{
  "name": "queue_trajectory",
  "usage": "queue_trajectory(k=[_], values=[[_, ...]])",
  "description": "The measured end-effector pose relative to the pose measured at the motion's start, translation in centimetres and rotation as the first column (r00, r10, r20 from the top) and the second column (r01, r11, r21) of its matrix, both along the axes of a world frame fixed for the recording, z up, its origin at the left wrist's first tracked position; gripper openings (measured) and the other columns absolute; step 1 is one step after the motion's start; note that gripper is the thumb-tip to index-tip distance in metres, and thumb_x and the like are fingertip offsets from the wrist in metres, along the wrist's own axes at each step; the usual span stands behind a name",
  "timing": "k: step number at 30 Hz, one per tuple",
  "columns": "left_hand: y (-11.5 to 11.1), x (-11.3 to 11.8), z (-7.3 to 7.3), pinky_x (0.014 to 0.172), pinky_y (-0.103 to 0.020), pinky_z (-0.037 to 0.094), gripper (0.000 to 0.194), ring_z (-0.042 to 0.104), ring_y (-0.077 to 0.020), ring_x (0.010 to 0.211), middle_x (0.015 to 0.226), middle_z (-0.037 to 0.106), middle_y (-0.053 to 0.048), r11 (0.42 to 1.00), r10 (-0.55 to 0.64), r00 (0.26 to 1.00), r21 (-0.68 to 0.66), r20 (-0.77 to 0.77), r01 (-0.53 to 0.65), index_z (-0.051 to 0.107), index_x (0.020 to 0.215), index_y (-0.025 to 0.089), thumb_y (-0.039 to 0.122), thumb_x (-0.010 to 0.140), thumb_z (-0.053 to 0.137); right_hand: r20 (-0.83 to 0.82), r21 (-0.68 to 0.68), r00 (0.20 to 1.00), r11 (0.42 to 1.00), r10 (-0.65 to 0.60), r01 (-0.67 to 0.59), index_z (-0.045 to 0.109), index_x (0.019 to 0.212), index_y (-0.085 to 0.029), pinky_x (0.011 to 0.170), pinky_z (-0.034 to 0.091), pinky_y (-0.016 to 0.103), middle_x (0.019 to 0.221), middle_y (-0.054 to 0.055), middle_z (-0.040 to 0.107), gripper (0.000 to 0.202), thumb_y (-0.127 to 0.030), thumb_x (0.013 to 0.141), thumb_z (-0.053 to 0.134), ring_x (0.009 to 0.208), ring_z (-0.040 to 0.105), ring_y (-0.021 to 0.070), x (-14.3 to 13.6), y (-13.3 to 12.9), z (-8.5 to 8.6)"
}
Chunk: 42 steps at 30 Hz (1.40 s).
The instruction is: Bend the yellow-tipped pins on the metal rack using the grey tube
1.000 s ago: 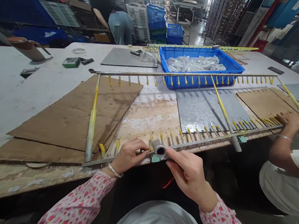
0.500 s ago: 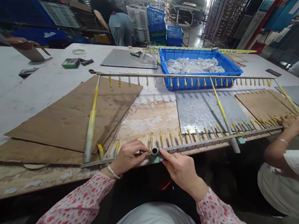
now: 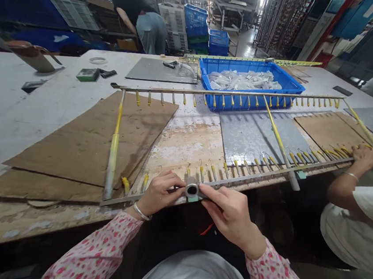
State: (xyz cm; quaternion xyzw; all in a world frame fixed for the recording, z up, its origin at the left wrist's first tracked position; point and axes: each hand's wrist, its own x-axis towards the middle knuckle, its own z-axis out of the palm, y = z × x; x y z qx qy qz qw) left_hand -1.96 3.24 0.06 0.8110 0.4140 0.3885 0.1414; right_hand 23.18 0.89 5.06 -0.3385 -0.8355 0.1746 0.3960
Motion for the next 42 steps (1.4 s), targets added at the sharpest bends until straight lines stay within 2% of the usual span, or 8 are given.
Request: queue_trajectory(k=[6,12,16,21,27,32,37,42], values=[[0.0,0.1,0.1,0.069,-0.030,0.042,0.012,0.056,-0.0148,0.070,0.071,0.064,-0.002,1.000,0.008,1.000,-0.027,0.004,-0.008,0.065,0.079,0.019,0.018,0.089,0.059,0.184,-0.005,0.982,0.999,-0.051,0.053,0.066,0.123,-0.020,0.056,0.045,0.022,0.070,0.004,0.066,0.029,-0.026,0.099,0.051,0.059,0.061,0.0135,0.1,0.3,-0.5],[0.0,0.0,-0.1,0.070,-0.031,0.042,0.011,0.056,-0.0147,0.070,0.072,0.064,-0.002,1.000,0.008,1.000,-0.027,0.006,-0.008,0.066,0.081,0.019,0.018,0.089,0.058,-0.025,0.007,0.999,0.999,-0.047,0.047,0.059,0.131,-0.022,0.058,0.048,0.025,0.081,0.006,0.068,0.035,-0.023,0.097,0.053,0.062,0.061,0.0152,0.6,0.4,0.2],[0.1,0.0,-0.2,0.068,-0.030,0.042,0.011,0.055,-0.0149,0.070,0.071,0.063,-0.001,0.999,0.006,1.000,-0.035,0.010,-0.006,0.065,0.079,0.019,0.017,0.088,0.059,0.210,0.027,0.976,0.998,-0.062,0.058,0.065,0.124,-0.020,0.052,0.042,0.022,0.068,0.002,0.062,0.030,-0.027,0.100,0.049,0.055,0.056,0.0129,0.4,0.7,-0.4],[0.1,0.0,0.0,0.070,-0.030,0.043,0.010,0.056,-0.0150,0.071,0.072,0.064,-0.002,0.999,-0.005,1.000,-0.034,0.004,0.005,0.066,0.082,0.019,0.017,0.089,0.059,-0.012,-0.012,1.000,1.000,-0.025,0.025,0.057,0.134,-0.022,0.060,0.046,0.024,0.079,0.004,0.066,0.036,-0.021,0.098,0.054,0.062,0.059,0.0139,0.6,0.5,0.1],[0.1,0.1,0.2,0.068,-0.030,0.043,0.013,0.057,-0.0148,0.070,0.071,0.064,-0.002,1.000,-0.004,1.000,-0.024,0.004,0.004,0.066,0.080,0.019,0.019,0.089,0.058,0.177,-0.010,0.982,0.997,-0.069,0.072,0.065,0.125,-0.020,0.053,0.043,0.022,0.068,0.002,0.063,0.030,-0.027,0.100,0.051,0.057,0.058,0.0134,0.5,0.7,-0.6],[0.1,0.0,0.2,0.070,-0.030,0.042,0.009,0.056,-0.0148,0.071,0.072,0.064,-0.001,0.999,-0.010,1.000,-0.030,0.023,0.011,0.066,0.081,0.019,0.015,0.087,0.060,-0.021,-0.013,1.000,1.000,-0.023,0.023,0.058,0.133,-0.023,0.059,0.047,0.024,0.082,0.005,0.068,0.035,-0.024,0.098,0.053,0.063,0.061,0.0144,0.8,0.8,0.2],[0.1,0.0,0.2,0.070,-0.029,0.041,0.010,0.055,-0.0147,0.071,0.072,0.064,-0.001,0.999,-0.022,0.999,-0.050,0.029,0.023,0.066,0.081,0.019,0.014,0.087,0.060,0.209,0.014,0.976,0.998,-0.056,0.054,0.066,0.123,-0.020,0.053,0.042,0.023,0.069,0.002,0.063,0.029,-0.027,0.100,0.051,0.057,0.058,0.0136,0.8,1.0,0.0],[0.1,0.0,0.2,0.071,-0.030,0.041,0.010,0.054,-0.0149,0.071,0.072,0.064,-0.001,0.999,-0.023,0.999,-0.048,0.029,0.025,0.066,0.081,0.019,0.015,0.088,0.060,0.027,-0.035,1.000,0.999,-0.009,0.010,0.060,0.131,-0.022,0.059,0.046,0.023,0.078,0.003,0.066,0.033,-0.024,0.098,0.053,0.062,0.060,0.0133,0.9,0.7,0.0]])
